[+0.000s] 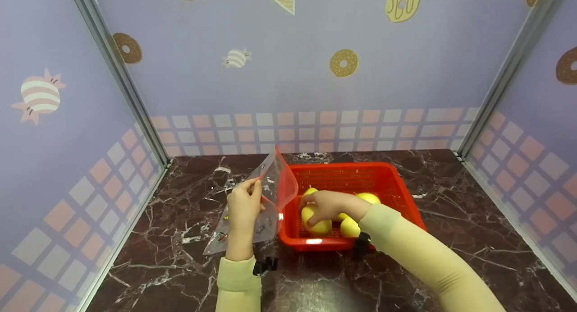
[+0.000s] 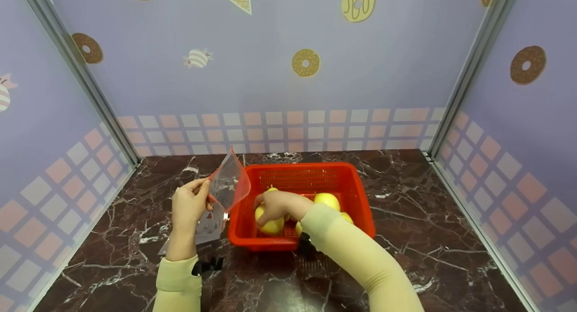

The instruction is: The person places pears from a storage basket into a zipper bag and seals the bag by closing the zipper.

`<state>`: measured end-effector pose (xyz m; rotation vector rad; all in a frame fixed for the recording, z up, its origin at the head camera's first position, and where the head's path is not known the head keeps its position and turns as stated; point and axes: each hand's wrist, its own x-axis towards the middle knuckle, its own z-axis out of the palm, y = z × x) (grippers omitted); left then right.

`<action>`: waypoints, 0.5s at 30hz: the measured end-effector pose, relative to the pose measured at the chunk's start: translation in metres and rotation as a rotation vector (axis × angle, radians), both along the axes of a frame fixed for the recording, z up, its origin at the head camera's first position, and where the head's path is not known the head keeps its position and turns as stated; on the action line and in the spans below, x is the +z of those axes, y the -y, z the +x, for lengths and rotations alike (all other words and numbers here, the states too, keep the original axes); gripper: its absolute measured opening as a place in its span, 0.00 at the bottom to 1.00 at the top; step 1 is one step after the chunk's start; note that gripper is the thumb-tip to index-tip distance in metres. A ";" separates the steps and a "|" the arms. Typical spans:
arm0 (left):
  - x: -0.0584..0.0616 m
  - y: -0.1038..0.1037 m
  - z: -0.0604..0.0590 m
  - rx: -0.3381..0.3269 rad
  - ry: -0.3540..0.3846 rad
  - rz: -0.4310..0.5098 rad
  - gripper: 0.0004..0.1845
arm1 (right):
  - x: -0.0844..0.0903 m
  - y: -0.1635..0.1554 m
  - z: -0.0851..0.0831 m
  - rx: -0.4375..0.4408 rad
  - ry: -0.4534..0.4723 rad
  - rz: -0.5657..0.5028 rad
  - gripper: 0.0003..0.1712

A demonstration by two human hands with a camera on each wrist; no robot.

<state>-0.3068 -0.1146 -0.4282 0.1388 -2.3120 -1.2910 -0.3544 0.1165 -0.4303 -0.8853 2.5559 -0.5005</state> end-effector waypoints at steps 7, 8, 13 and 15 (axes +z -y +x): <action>-0.001 0.000 0.000 -0.003 0.000 -0.012 0.15 | 0.010 -0.008 -0.004 -0.052 0.024 -0.101 0.31; -0.001 0.000 0.000 -0.003 0.004 -0.013 0.15 | 0.012 -0.009 -0.004 -0.061 0.028 -0.116 0.30; -0.001 0.000 0.000 0.009 0.017 -0.015 0.15 | 0.019 -0.015 -0.007 -0.107 0.058 -0.195 0.27; -0.001 0.000 0.000 0.013 0.019 -0.013 0.15 | 0.022 -0.018 -0.008 -0.132 0.093 -0.228 0.27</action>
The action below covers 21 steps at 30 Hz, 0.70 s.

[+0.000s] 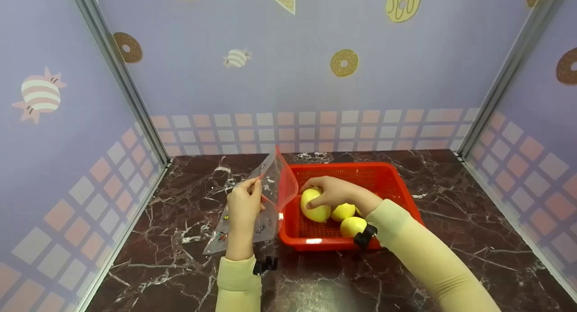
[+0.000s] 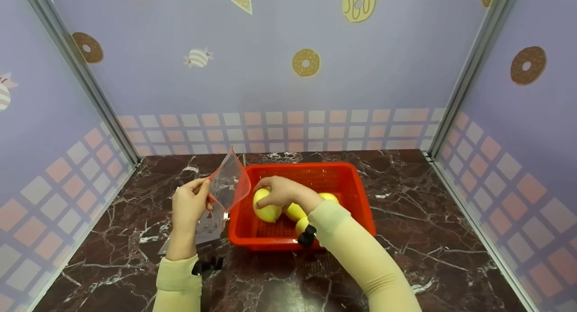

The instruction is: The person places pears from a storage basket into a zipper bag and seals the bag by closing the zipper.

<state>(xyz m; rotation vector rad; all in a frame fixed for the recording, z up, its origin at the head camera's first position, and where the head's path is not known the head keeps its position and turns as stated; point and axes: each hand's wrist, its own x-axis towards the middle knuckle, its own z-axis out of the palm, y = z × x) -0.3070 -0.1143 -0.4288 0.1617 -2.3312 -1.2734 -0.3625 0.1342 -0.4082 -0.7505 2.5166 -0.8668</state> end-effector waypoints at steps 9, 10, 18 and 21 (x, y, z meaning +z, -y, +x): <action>0.000 0.000 0.000 -0.009 -0.013 0.012 0.15 | 0.013 -0.008 -0.004 -0.100 0.091 -0.149 0.28; 0.000 0.000 0.000 -0.009 -0.017 0.013 0.15 | 0.015 -0.009 -0.004 -0.111 0.095 -0.171 0.28; -0.001 0.000 -0.001 -0.005 -0.014 0.007 0.15 | 0.027 0.001 -0.001 -0.173 0.112 -0.354 0.28; -0.001 0.000 0.000 -0.010 -0.014 0.010 0.15 | 0.030 0.009 0.002 -0.193 0.089 -0.412 0.29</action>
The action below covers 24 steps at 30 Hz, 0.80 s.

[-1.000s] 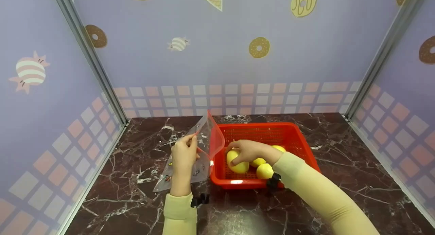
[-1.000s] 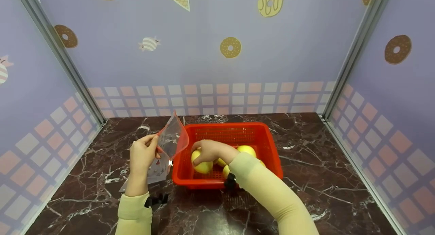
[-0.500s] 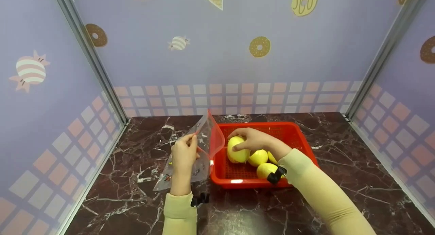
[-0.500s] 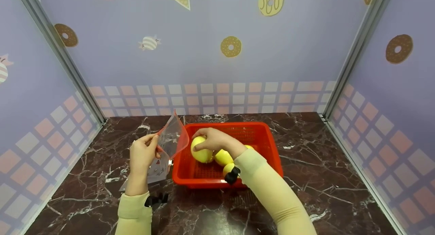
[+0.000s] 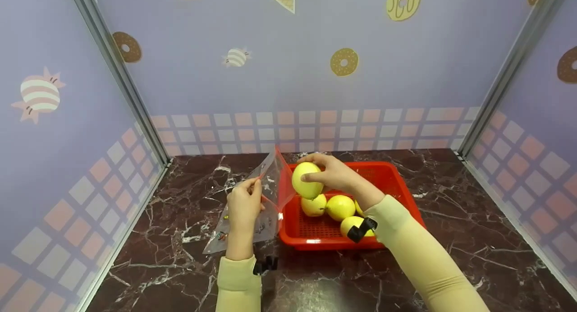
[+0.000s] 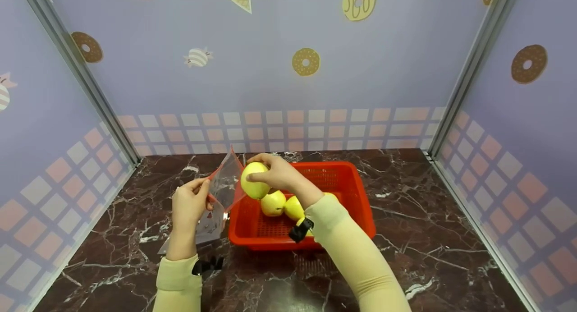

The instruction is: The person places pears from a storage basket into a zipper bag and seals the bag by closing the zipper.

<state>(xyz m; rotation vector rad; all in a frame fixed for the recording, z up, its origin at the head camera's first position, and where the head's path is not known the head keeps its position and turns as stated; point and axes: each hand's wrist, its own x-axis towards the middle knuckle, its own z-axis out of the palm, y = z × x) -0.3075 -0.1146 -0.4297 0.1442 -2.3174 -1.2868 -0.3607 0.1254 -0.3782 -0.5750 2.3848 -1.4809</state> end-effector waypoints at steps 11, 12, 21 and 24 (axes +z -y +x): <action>0.001 -0.001 0.001 0.011 0.009 -0.003 0.14 | -0.003 0.034 0.009 -0.053 -0.111 -0.128 0.32; 0.001 -0.001 0.000 0.010 0.009 -0.003 0.14 | -0.004 0.038 0.010 -0.058 -0.126 -0.131 0.32; 0.001 -0.002 0.001 -0.001 0.011 -0.013 0.15 | -0.015 0.065 0.021 -0.088 -0.220 -0.109 0.30; 0.001 -0.002 0.001 0.005 -0.001 -0.011 0.14 | -0.019 0.071 0.022 -0.094 -0.233 -0.074 0.29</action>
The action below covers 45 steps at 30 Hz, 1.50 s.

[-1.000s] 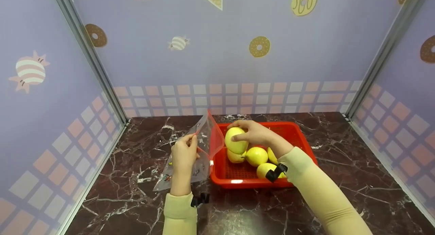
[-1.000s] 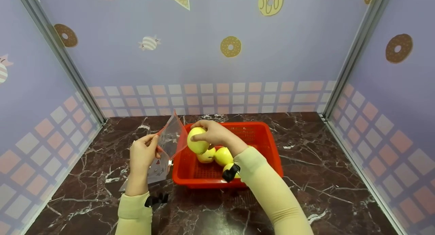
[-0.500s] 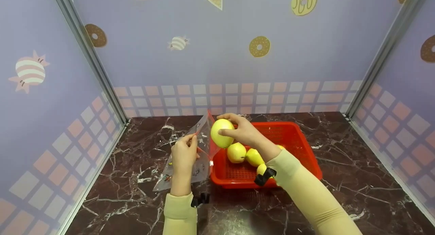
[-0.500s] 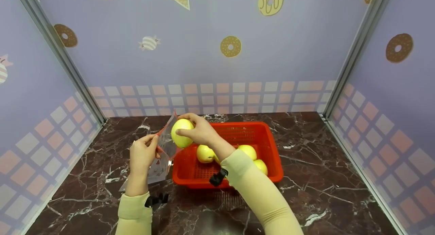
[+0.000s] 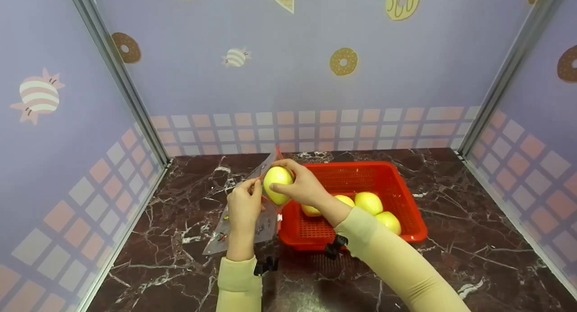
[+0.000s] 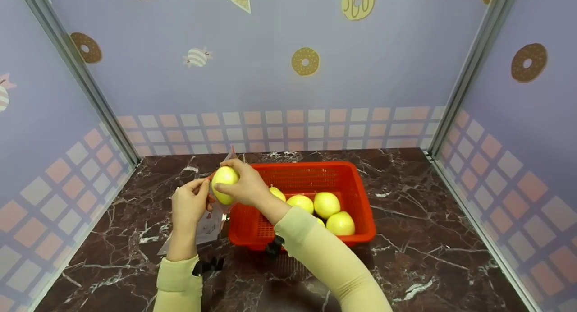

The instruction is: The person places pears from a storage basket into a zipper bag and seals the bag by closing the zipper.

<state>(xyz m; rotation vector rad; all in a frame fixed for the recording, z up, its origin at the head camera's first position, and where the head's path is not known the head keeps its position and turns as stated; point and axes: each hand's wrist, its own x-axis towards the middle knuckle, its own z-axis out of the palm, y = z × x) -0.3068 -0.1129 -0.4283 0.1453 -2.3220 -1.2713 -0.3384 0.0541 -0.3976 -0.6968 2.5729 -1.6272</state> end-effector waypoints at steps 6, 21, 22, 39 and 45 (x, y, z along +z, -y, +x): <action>0.000 -0.001 0.001 0.025 -0.024 -0.010 0.13 | -0.008 0.009 0.001 -0.011 0.021 0.046 0.29; -0.002 -0.002 0.001 0.040 -0.049 -0.029 0.12 | -0.018 0.021 0.000 -0.060 -0.033 0.223 0.33; -0.002 -0.002 0.001 0.041 -0.045 -0.031 0.12 | -0.018 0.021 0.000 -0.057 -0.028 0.223 0.33; -0.002 0.001 0.001 0.077 -0.066 -0.066 0.13 | -0.011 0.011 0.005 -0.035 0.095 0.140 0.28; -0.001 0.001 0.002 0.076 -0.071 -0.067 0.13 | -0.009 0.004 0.004 -0.041 0.069 0.144 0.28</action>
